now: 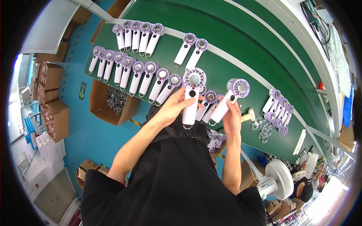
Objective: Assembling and inspecting portable handheld fans at an electronics factory workbench.
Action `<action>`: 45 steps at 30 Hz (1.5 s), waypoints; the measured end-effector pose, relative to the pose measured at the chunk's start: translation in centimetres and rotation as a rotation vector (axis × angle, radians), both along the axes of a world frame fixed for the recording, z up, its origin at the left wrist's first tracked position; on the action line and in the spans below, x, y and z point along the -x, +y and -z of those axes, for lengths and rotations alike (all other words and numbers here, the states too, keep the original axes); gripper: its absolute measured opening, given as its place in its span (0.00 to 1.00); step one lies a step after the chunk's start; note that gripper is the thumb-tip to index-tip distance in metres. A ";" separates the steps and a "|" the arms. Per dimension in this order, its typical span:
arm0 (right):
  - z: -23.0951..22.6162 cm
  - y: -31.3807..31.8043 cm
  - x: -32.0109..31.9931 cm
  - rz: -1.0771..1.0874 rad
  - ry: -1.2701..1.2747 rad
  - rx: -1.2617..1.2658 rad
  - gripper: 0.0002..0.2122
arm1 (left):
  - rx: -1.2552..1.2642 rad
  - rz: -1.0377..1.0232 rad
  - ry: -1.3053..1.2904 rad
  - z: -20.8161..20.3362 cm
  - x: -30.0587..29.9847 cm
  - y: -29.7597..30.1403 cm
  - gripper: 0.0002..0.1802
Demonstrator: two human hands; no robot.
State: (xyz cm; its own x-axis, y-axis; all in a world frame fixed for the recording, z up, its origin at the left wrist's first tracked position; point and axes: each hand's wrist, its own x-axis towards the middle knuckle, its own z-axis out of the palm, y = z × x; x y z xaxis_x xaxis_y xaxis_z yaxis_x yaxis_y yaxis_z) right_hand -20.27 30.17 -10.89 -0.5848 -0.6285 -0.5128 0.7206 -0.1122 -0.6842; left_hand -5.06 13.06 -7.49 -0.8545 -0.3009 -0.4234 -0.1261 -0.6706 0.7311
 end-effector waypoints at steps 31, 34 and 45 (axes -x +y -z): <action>-4.4 -1.9 -5.2 -0.169 0.075 0.006 0.15 | 0.013 0.005 0.027 -1.2 -1.6 1.4 0.24; -4.4 -2.0 -5.2 -0.165 0.078 0.004 0.15 | 0.003 0.007 0.023 -1.4 -1.6 1.4 0.24; -4.4 -2.0 -5.1 -0.189 0.074 0.012 0.15 | 0.055 -0.037 0.017 -0.6 -1.6 1.5 0.24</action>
State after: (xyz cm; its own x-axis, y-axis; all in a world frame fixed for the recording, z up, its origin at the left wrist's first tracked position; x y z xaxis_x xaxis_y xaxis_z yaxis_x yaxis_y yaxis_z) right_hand -15.20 28.15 -6.47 -0.4917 -0.7363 -0.4648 0.6776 0.0116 -0.7353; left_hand -3.47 14.54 -6.86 -0.8494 -0.3549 -0.3905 -0.0890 -0.6331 0.7689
